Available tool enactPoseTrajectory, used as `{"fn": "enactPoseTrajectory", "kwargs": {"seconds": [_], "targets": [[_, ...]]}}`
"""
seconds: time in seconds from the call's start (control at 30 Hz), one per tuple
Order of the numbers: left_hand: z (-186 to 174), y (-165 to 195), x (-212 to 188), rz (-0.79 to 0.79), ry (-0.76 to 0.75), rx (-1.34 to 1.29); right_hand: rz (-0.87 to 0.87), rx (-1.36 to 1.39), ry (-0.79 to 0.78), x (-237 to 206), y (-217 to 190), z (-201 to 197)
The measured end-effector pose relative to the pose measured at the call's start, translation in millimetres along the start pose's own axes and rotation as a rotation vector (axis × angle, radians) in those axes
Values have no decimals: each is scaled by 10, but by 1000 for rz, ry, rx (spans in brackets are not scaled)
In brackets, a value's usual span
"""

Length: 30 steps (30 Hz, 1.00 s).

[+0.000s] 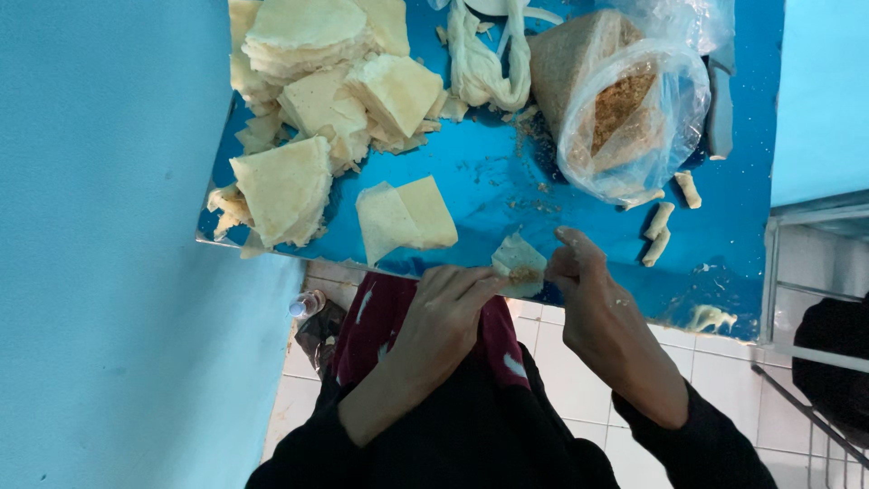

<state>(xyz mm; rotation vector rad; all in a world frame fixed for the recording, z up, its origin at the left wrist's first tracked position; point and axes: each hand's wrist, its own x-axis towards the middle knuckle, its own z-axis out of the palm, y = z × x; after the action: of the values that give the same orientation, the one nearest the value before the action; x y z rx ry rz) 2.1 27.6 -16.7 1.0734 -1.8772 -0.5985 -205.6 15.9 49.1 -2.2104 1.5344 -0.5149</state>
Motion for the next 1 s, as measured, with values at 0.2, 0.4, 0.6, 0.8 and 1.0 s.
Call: {"fn": "enactPoseTrajectory", "kwargs": {"seconds": [0.2,0.4,0.6,0.8,1.0], "targets": [[-9,-60,16,66,-49,23,-32,72,14,16,-7,69],[59,-174,20,169,-60,78,-53,191,35,40,66,108],[106,-246,6,278,-58,202,-36,275,41,44,171,201],[126,-274,21,341,-51,292,-33,143,-25,5,126,132],[162,-205,128,231,-13,259,-163,21,-93,93,21,37]]}}
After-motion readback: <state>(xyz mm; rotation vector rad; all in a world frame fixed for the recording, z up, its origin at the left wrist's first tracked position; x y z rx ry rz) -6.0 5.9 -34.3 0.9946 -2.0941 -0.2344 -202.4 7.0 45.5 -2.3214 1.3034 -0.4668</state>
